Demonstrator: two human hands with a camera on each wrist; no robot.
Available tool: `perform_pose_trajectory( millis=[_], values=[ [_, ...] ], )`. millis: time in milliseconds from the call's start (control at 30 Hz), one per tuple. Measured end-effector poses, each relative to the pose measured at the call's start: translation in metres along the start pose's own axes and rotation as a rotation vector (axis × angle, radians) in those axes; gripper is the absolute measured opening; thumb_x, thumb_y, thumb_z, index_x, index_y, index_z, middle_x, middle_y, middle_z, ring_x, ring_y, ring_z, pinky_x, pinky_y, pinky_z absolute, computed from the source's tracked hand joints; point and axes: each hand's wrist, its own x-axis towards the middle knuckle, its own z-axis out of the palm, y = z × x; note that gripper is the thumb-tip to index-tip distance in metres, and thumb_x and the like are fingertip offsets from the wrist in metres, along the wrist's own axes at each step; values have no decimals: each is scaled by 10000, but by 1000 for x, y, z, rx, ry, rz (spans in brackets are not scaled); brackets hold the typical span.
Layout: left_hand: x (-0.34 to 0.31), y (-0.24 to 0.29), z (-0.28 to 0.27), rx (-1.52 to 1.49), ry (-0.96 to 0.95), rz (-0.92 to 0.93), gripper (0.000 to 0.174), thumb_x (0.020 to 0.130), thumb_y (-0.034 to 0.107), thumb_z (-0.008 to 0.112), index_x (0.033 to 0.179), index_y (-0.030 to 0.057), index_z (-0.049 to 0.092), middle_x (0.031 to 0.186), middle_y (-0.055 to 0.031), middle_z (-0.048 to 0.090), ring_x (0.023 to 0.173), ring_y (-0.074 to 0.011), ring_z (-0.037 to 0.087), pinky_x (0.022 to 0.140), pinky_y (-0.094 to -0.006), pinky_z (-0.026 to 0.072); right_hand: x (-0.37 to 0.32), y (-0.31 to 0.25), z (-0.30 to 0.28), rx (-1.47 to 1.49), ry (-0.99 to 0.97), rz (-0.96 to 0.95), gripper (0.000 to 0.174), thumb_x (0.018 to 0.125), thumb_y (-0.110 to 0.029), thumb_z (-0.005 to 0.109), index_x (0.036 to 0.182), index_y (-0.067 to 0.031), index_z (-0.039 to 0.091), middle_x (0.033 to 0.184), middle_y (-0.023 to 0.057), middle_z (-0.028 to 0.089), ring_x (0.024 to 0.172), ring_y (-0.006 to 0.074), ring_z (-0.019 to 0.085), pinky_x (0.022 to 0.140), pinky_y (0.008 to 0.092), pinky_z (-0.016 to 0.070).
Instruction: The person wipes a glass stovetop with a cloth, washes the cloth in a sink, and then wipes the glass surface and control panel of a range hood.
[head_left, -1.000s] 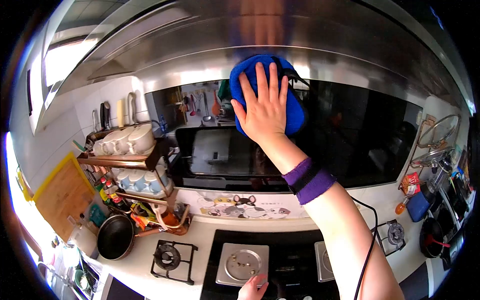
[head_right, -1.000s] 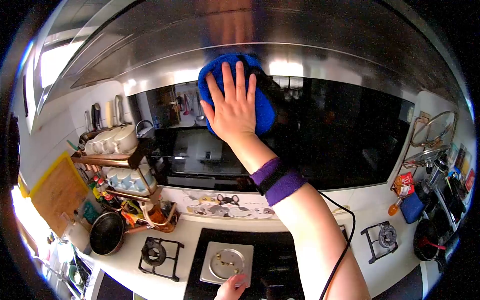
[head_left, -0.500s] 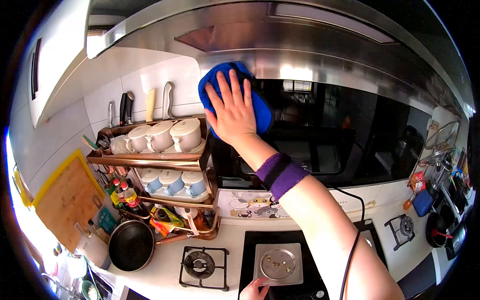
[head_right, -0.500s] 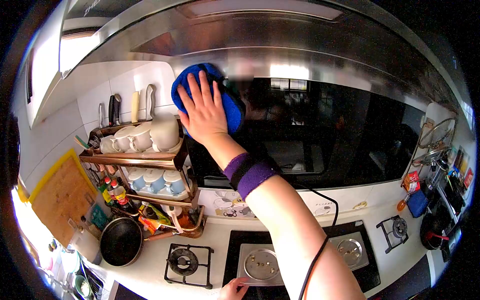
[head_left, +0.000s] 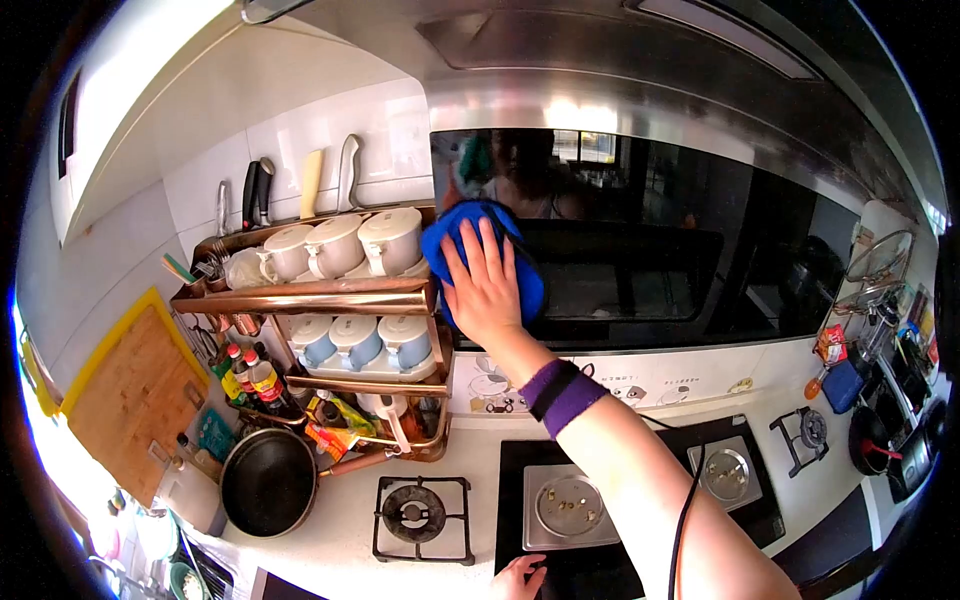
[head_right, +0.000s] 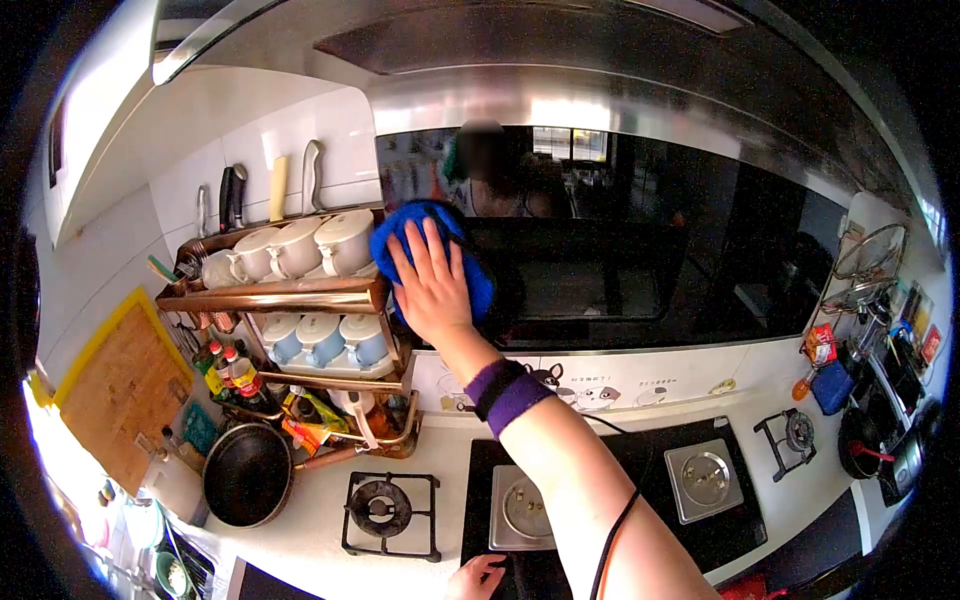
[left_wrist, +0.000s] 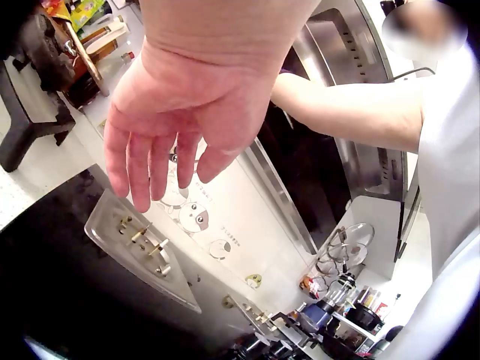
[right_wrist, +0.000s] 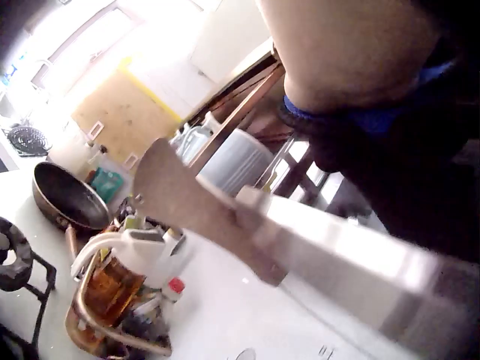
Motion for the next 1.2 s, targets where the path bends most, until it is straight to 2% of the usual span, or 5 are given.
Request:
perform_pose_trajectory(
  millis=[367, 500, 800, 1000, 1200],
  values=[
    [-11, 12, -3, 31, -35, 14, 188, 892, 137, 647, 1055, 47, 668, 947, -146, 686, 756, -248, 698, 645, -340, 538, -111, 32, -15, -46, -242, -247, 553, 809, -173, 598, 1355, -133, 516, 1514, 115, 348, 1434, 291, 288, 1061, 551, 345],
    [-18, 12, -3, 9, -37, 25, 174, 892, 134, 648, 1041, 48, 677, 933, -140, 692, 754, -241, 700, 643, -337, 538, -138, 83, -56, -285, -417, 16, 558, 789, -287, 654, 1308, -108, 554, 1506, 134, 353, 1442, 313, 236, 1083, 557, 304],
    [-7, 11, -7, 28, -59, 56, 185, 915, 151, 635, 1060, 44, 672, 988, -145, 687, 798, -252, 701, 661, -326, 541, -87, 80, -68, -158, -284, 62, 564, 920, -348, 521, 1378, -22, 477, 1515, 208, 325, 1455, 366, 194, 1177, 553, 114],
    [9, 23, 6, 44, -94, 21, 184, 914, 166, 637, 1050, 54, 688, 972, -152, 691, 785, -265, 695, 659, -342, 539, -19, 95, -46, 65, -63, -88, 487, 861, -290, 585, 1305, -92, 556, 1407, 156, 452, 1356, 360, 350, 1153, 522, 209],
    [13, 29, 19, 66, -132, 75, 185, 894, 156, 644, 1047, 61, 684, 920, -155, 694, 756, -297, 689, 642, -367, 533, -41, 187, -92, -299, -11, 248, 508, 875, -366, 566, 1285, -67, 558, 1380, 199, 456, 1318, 423, 364, 1148, 539, 207]
  ],
)
